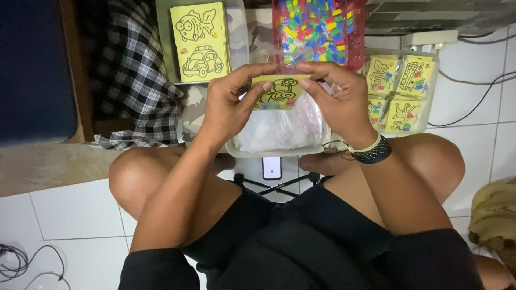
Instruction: Packing small yellow cards into individual plastic bags at a steady pace.
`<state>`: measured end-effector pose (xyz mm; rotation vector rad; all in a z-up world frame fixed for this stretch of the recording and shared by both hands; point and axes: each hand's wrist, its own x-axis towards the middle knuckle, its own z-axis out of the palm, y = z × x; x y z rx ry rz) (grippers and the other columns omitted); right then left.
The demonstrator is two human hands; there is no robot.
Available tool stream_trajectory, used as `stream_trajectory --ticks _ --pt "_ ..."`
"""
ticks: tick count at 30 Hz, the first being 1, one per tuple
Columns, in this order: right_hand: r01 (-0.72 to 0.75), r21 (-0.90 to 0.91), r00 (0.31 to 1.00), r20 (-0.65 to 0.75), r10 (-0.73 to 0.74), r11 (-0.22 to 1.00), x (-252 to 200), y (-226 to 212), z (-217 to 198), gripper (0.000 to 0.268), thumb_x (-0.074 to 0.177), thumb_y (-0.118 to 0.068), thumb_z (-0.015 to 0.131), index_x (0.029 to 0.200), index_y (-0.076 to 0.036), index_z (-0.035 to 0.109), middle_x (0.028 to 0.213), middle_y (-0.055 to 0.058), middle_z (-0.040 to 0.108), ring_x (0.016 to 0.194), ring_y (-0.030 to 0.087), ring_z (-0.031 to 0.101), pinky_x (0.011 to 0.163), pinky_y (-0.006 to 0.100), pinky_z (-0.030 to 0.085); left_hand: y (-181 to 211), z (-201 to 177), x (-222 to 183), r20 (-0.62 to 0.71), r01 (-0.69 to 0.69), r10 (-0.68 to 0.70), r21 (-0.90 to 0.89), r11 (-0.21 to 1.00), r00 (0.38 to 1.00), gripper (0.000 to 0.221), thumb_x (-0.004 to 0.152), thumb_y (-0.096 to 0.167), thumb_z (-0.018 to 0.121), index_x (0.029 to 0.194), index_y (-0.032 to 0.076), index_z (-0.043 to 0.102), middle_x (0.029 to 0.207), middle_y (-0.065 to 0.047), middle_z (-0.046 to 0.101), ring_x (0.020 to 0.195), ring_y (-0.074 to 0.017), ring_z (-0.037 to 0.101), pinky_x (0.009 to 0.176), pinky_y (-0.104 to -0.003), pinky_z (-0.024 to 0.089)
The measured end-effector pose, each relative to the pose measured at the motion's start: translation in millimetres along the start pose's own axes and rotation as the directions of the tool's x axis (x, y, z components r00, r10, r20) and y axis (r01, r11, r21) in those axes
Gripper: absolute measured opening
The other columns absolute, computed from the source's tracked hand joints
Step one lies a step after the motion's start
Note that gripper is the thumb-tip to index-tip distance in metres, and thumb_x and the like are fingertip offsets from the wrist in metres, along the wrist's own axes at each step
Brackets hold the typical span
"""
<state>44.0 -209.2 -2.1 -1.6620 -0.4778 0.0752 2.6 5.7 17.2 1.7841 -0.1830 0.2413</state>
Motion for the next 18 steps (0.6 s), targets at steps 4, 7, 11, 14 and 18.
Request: stream_trajectory --ticks 4,7,11,14,18 --pt "-0.003 -0.025 1.0 -0.002 0.003 1.0 0 -1 -1 0.019 0.097 0.004 0.076 0.116 0.003 0.075 0.095 0.016 0.076 0.091 0.016 0.07 0.089 0.035 0.058 3 -4 -1 0.02 0.017 -0.017 0.01 1.0 1.0 0.025 0.098 -0.002 0.073 0.119 0.012 0.077 0.053 0.001 0.044 0.055 -0.0085 0.035 0.056 -0.024 0.042" --pt "-0.015 -0.057 1.0 -0.002 0.015 0.998 0 -5 -2 0.018 0.096 0.003 0.078 0.114 0.002 0.076 0.091 0.014 0.077 0.089 0.015 0.07 0.087 0.034 0.058 4 -5 0 0.027 0.024 -0.025 0.028 0.999 0.999 0.025 0.098 -0.002 0.074 0.118 0.012 0.078 0.051 0.002 0.041 0.055 -0.007 0.035 0.055 -0.023 0.041" --pt "-0.018 -0.041 1.0 -0.001 0.018 0.999 0 -7 -2 0.014 0.098 0.005 0.075 0.111 0.005 0.075 0.096 0.017 0.077 0.096 0.015 0.067 0.091 0.038 0.056 -5 -5 -2 0.004 0.007 -0.008 0.078 0.997 1.0 0.022 0.096 -0.001 0.076 0.114 0.011 0.079 0.05 0.001 0.04 0.051 -0.0077 0.037 0.053 -0.023 0.041" --pt "-0.018 -0.052 1.0 0.01 0.019 0.999 1 -7 -3 0.012 0.098 0.005 0.075 0.11 0.005 0.075 0.096 0.018 0.077 0.096 0.016 0.068 0.092 0.039 0.056 -8 -7 -2 -0.006 0.005 -0.004 0.084 0.996 1.0 0.02 0.095 -0.002 0.077 0.112 0.009 0.079 0.05 -0.002 0.044 0.049 -0.008 0.042 0.052 -0.023 0.042" --pt "-0.013 -0.065 1.0 0.022 0.015 0.998 0 -5 -3 0.011 0.099 0.005 0.074 0.11 0.005 0.075 0.096 0.018 0.077 0.097 0.016 0.067 0.092 0.039 0.056 -7 -10 -1 -0.006 0.01 -0.01 0.086 0.996 1.0 0.017 0.096 0.002 0.077 0.111 0.01 0.08 0.051 -0.001 0.048 0.051 -0.0057 0.047 0.053 -0.022 0.045"
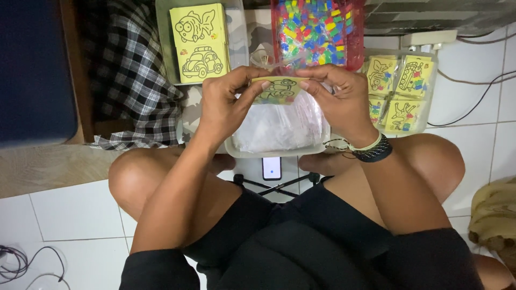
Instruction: Packing small yellow cards into individual plastic bags at a steady pace.
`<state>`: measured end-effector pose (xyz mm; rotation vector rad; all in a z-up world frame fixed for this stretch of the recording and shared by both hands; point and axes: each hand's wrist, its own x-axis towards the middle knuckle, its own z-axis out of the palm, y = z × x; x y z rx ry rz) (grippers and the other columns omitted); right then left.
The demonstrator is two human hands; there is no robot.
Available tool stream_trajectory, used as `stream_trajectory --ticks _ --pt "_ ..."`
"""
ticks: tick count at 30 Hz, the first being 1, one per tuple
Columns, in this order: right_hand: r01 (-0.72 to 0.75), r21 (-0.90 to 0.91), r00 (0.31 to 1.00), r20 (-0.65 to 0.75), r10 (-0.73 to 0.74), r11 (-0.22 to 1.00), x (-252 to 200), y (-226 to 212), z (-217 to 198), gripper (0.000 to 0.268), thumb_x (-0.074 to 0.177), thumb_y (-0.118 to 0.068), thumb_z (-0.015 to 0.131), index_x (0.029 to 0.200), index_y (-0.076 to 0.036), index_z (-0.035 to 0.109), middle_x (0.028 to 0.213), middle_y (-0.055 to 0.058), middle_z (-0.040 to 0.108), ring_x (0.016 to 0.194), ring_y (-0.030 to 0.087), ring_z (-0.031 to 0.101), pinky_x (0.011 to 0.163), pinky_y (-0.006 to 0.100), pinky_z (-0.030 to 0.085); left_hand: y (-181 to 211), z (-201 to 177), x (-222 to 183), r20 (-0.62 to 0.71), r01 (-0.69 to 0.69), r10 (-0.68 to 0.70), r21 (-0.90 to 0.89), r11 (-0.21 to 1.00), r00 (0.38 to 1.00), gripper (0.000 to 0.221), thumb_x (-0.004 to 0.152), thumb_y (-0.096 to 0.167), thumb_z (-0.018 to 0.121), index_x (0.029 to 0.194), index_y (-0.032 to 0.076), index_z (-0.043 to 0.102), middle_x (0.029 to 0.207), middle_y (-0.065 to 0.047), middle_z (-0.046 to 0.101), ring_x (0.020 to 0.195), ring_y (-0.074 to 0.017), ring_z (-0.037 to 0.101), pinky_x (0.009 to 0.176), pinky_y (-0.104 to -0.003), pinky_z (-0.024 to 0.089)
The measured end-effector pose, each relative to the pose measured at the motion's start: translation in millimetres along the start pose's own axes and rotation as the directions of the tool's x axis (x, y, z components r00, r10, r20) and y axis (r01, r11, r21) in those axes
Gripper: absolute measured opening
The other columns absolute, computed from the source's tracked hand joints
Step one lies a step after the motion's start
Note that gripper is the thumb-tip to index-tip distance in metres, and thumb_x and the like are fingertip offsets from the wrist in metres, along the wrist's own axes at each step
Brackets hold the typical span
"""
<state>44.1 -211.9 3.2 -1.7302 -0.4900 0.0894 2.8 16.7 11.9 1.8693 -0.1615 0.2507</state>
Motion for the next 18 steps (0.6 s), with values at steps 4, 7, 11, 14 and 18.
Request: stream_trajectory --ticks 4,7,11,14,18 --pt "0.005 -0.024 1.0 -0.02 -0.006 1.0 1 -1 2 0.007 0.099 0.004 0.076 0.106 0.004 0.076 0.094 0.016 0.077 0.093 0.013 0.065 0.086 0.036 0.057 -3 -1 0 -0.008 -0.002 0.002 0.019 1.0 1.0 0.012 0.097 0.003 0.077 0.107 0.009 0.08 0.052 -0.004 0.055 0.051 -0.0084 0.051 0.053 -0.025 0.047" --pt "0.027 -0.011 0.999 -0.027 -0.027 1.0 1 2 2 0.006 0.099 0.007 0.076 0.104 0.005 0.076 0.094 0.016 0.076 0.091 0.014 0.064 0.085 0.036 0.056 -7 1 0 -0.01 -0.005 0.005 0.038 0.999 1.0 0.012 0.097 0.005 0.076 0.105 0.012 0.08 0.066 -0.006 0.068 0.061 -0.0125 0.067 0.06 -0.026 0.056" --pt "0.027 -0.064 1.0 -0.001 -0.028 0.998 1 3 2 0.007 0.098 0.008 0.074 0.104 0.005 0.073 0.104 0.013 0.069 0.095 0.016 0.062 0.087 0.033 0.053 2 -1 3 0.01 -0.036 0.036 0.08 0.996 0.999 0.005 0.095 0.001 0.075 0.1 0.002 0.077 0.11 -0.013 0.069 0.096 -0.0271 0.072 0.08 -0.034 0.057" --pt "0.053 -0.103 0.998 0.041 -0.049 0.993 3 -1 1 0.009 0.096 0.01 0.072 0.102 0.005 0.068 0.124 0.012 0.059 0.11 0.022 0.058 0.097 0.033 0.049 4 -2 3 0.049 -0.023 0.017 0.118 0.993 0.999 0.006 0.093 -0.001 0.074 0.097 -0.005 0.075 0.135 -0.013 0.063 0.114 -0.0264 0.067 0.094 -0.034 0.053" --pt "0.07 -0.112 0.997 0.049 -0.065 0.991 5 -2 1 0.008 0.095 0.009 0.073 0.1 0.005 0.067 0.127 0.013 0.062 0.115 0.023 0.061 0.098 0.034 0.051 3 -1 4 0.071 0.031 -0.034 0.043 0.999 0.997 0.007 0.094 -0.002 0.071 0.098 -0.005 0.074 0.122 -0.01 0.072 0.108 -0.0225 0.071 0.094 -0.032 0.055"
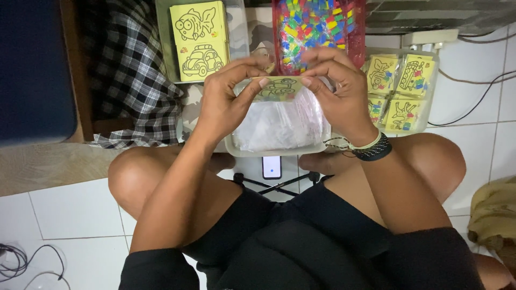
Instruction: Packing small yellow cards into individual plastic bags at a steady pace.
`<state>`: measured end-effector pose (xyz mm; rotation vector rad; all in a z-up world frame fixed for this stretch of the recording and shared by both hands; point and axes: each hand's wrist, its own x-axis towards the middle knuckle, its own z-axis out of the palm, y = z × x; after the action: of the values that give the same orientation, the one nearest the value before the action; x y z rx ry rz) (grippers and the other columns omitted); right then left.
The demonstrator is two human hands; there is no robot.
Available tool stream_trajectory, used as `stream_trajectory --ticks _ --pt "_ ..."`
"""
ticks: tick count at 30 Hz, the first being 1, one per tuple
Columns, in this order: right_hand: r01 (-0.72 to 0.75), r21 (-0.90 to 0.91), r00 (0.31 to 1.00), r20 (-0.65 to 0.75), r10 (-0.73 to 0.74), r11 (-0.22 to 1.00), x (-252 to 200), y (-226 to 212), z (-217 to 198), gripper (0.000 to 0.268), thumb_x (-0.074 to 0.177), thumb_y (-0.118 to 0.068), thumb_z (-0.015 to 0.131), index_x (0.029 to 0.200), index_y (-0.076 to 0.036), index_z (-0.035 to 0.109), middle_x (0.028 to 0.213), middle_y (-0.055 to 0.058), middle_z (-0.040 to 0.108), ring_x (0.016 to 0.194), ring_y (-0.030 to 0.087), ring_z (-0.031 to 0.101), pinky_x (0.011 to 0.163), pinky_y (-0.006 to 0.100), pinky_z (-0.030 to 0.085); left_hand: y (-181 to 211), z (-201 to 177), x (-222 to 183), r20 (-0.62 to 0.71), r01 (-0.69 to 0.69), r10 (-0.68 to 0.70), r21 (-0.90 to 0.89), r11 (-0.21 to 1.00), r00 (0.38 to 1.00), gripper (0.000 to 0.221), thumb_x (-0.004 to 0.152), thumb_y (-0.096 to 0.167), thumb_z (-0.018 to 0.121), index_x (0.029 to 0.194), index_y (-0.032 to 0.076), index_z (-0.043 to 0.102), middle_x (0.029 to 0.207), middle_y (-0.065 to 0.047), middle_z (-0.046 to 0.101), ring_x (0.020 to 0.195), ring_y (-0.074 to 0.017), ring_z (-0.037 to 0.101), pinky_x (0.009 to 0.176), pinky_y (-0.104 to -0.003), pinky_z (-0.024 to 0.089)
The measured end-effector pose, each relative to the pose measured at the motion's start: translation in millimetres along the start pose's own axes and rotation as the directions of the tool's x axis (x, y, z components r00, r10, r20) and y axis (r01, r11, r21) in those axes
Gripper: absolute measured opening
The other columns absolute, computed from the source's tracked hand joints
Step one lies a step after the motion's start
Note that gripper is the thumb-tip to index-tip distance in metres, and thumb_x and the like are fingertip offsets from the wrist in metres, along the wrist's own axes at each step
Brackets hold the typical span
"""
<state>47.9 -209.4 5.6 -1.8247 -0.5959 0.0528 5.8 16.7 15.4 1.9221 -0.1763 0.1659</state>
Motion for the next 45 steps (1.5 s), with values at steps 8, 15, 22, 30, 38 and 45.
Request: stream_trajectory --ticks 8,15,22,30,38,45 --pt "-0.062 0.13 0.996 -0.058 0.07 0.99 -6 13 2 0.003 0.105 0.001 0.07 0.106 0.003 0.073 0.091 0.011 0.069 0.087 0.012 0.058 0.083 0.033 0.052 -20 3 -8 0.003 0.079 -0.079 -0.077 0.994 0.997 0.012 0.098 0.006 0.075 0.11 0.007 0.076 0.085 -0.011 0.077 0.078 -0.0147 0.072 0.078 -0.034 0.061" --pt "-0.107 0.245 0.991 -0.047 0.122 0.964 -10 26 5 0.012 0.105 0.0 0.069 0.116 0.004 0.067 0.089 0.01 0.066 0.084 0.01 0.056 0.08 0.029 0.051 -15 3 -7 -0.031 0.093 -0.096 -0.085 0.992 0.995 0.008 0.098 0.002 0.073 0.105 0.005 0.076 0.077 -0.011 0.075 0.071 -0.0132 0.069 0.068 -0.033 0.06" --pt "-0.158 0.316 0.983 -0.038 0.179 0.935 -11 28 3 0.008 0.103 0.002 0.072 0.108 0.004 0.066 0.083 0.009 0.065 0.077 0.01 0.058 0.076 0.027 0.052 -14 2 -6 -0.05 0.137 -0.148 -0.186 0.973 0.988 0.009 0.098 0.001 0.072 0.107 0.005 0.073 0.074 -0.006 0.071 0.069 -0.0079 0.056 0.065 -0.027 0.055" --pt "-0.292 0.334 0.954 0.032 0.298 0.896 -11 26 -1 0.014 0.101 0.005 0.067 0.11 -0.003 0.06 0.099 0.002 0.064 0.08 0.004 0.057 0.077 0.016 0.049 -13 3 -5 -0.034 0.228 -0.24 -0.198 0.953 0.97 0.016 0.095 -0.004 0.072 0.112 -0.004 0.07 0.084 -0.002 0.069 0.065 -0.0029 0.052 0.057 -0.016 0.041" --pt "-0.308 0.357 0.948 0.041 0.315 0.882 -11 25 5 0.013 0.101 0.004 0.067 0.108 -0.003 0.06 0.097 0.001 0.063 0.081 0.003 0.055 0.076 0.016 0.047 -13 1 -4 -0.038 0.234 -0.252 -0.261 0.937 0.967 0.013 0.097 -0.003 0.071 0.11 -0.005 0.068 0.082 -0.004 0.069 0.066 -0.004 0.055 0.061 -0.017 0.047" --pt "-0.26 0.289 0.963 0.005 0.27 0.921 -11 21 3 0.009 0.103 0.006 0.066 0.105 -0.001 0.06 0.089 0.002 0.063 0.072 0.003 0.053 0.068 0.016 0.045 -18 5 -6 -0.013 0.222 -0.234 -0.27 0.937 0.972 0.008 0.099 -0.004 0.07 0.106 -0.005 0.067 0.082 -0.004 0.068 0.068 -0.006 0.058 0.061 -0.018 0.046"
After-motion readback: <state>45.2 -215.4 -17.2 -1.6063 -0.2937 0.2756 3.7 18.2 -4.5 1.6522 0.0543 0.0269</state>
